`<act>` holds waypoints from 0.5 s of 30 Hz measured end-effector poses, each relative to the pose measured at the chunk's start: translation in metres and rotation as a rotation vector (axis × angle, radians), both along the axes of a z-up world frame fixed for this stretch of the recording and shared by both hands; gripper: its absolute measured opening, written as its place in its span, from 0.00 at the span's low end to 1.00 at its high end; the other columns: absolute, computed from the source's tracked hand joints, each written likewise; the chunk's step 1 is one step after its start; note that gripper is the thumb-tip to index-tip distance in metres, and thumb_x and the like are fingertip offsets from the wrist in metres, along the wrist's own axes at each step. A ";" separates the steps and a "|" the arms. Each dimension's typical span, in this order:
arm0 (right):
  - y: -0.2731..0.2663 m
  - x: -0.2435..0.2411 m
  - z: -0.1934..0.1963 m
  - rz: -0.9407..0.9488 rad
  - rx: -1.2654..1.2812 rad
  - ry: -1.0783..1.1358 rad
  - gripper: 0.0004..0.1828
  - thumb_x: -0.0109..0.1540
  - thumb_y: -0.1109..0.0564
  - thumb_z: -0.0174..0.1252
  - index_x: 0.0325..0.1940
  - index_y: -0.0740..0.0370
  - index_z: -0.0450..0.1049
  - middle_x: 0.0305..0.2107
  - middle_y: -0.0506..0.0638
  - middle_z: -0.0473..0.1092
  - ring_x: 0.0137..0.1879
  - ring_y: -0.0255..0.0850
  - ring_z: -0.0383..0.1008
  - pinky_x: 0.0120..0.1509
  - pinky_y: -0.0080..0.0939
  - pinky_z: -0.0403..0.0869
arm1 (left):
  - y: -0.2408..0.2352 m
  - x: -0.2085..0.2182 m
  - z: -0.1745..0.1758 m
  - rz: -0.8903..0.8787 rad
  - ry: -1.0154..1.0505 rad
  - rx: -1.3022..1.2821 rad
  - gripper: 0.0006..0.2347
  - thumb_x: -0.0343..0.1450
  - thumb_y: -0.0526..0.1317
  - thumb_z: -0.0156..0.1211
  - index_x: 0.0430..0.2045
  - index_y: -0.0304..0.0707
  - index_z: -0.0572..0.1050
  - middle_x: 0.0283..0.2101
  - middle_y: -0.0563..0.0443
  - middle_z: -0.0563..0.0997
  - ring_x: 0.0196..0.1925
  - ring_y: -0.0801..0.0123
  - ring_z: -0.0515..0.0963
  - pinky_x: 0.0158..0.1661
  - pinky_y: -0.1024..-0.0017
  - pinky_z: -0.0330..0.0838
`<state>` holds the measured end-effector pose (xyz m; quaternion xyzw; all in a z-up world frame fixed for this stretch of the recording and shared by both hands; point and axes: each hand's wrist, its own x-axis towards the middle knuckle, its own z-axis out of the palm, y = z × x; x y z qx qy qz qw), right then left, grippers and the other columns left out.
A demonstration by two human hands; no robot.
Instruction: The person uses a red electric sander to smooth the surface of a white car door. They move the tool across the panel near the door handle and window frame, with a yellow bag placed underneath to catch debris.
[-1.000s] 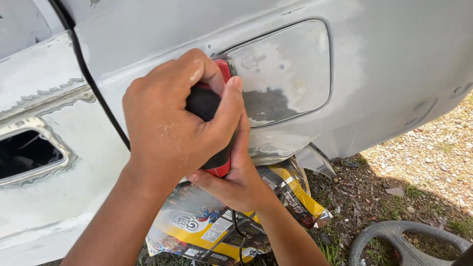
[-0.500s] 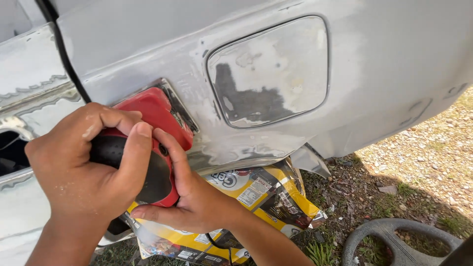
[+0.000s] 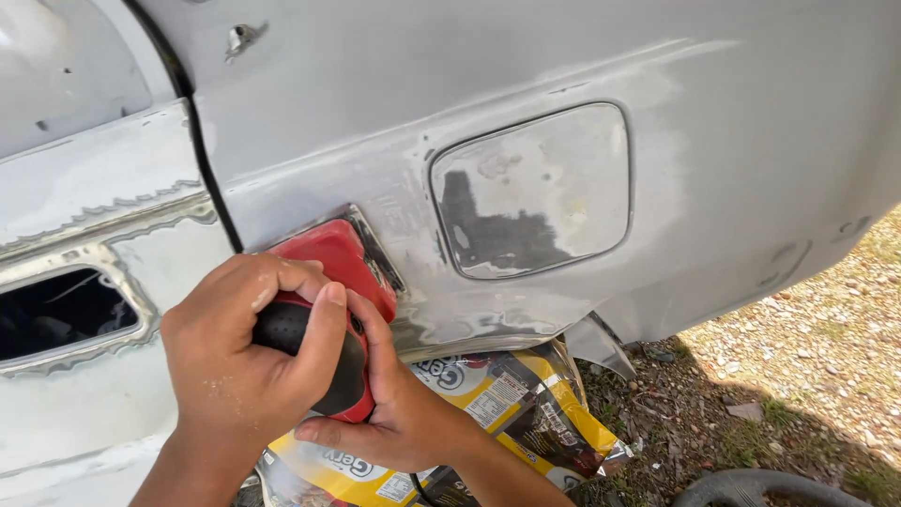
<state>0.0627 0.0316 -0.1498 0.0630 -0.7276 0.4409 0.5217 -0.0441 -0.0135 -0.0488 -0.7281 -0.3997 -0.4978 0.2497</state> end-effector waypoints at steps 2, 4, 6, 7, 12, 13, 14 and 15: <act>0.001 -0.004 -0.006 -0.001 -0.016 -0.010 0.54 0.64 0.54 0.58 0.77 0.64 0.23 0.77 0.65 0.38 0.83 0.49 0.43 0.84 0.49 0.49 | 0.000 0.000 0.002 0.011 0.018 0.005 0.07 0.68 0.31 0.61 0.19 0.39 0.74 0.25 0.54 0.79 0.29 0.67 0.78 0.37 0.71 0.72; 0.002 -0.004 -0.012 -0.006 -0.039 -0.015 0.55 0.65 0.54 0.58 0.77 0.64 0.21 0.76 0.65 0.42 0.82 0.49 0.45 0.83 0.49 0.51 | 0.003 0.006 0.005 0.017 0.041 0.003 0.07 0.68 0.32 0.61 0.18 0.40 0.74 0.24 0.56 0.78 0.29 0.67 0.77 0.35 0.72 0.72; 0.005 -0.002 -0.013 -0.118 -0.040 0.049 0.60 0.64 0.56 0.61 0.77 0.63 0.16 0.78 0.61 0.24 0.84 0.45 0.32 0.85 0.48 0.45 | 0.005 0.016 0.012 -0.009 0.072 0.043 0.08 0.67 0.34 0.61 0.16 0.43 0.70 0.21 0.60 0.74 0.26 0.68 0.73 0.30 0.72 0.67; 0.007 0.004 -0.015 -0.106 -0.030 0.044 0.60 0.64 0.56 0.61 0.77 0.63 0.16 0.78 0.61 0.24 0.84 0.45 0.32 0.85 0.48 0.45 | 0.010 0.022 0.011 0.003 0.066 0.052 0.08 0.67 0.34 0.61 0.16 0.43 0.70 0.21 0.60 0.74 0.26 0.68 0.73 0.30 0.72 0.67; 0.029 0.016 -0.040 -0.233 -0.122 0.109 0.52 0.62 0.64 0.62 0.78 0.55 0.32 0.61 0.58 0.62 0.60 0.40 0.70 0.58 0.42 0.77 | 0.019 0.042 0.013 -0.085 -0.008 0.090 0.10 0.68 0.43 0.58 0.17 0.47 0.66 0.19 0.63 0.69 0.22 0.66 0.69 0.33 0.66 0.67; 0.027 0.016 -0.042 -0.214 -0.105 0.087 0.52 0.62 0.64 0.62 0.78 0.55 0.32 0.61 0.58 0.62 0.60 0.40 0.70 0.58 0.42 0.77 | 0.016 0.040 0.011 -0.065 -0.030 0.107 0.10 0.68 0.43 0.58 0.17 0.47 0.66 0.19 0.63 0.69 0.22 0.66 0.69 0.33 0.66 0.67; 0.026 0.015 -0.043 -0.334 -0.148 0.040 0.55 0.60 0.63 0.63 0.79 0.54 0.33 0.63 0.56 0.62 0.62 0.40 0.71 0.58 0.43 0.77 | 0.014 0.039 0.009 -0.076 -0.067 0.087 0.10 0.67 0.43 0.57 0.16 0.47 0.66 0.19 0.64 0.69 0.22 0.69 0.70 0.30 0.68 0.65; 0.026 0.017 -0.043 -0.467 -0.186 0.000 0.57 0.58 0.62 0.64 0.80 0.52 0.33 0.65 0.54 0.63 0.64 0.40 0.71 0.58 0.45 0.76 | 0.015 0.038 0.008 -0.100 -0.101 0.071 0.10 0.66 0.44 0.57 0.15 0.48 0.66 0.18 0.65 0.68 0.22 0.71 0.71 0.28 0.70 0.63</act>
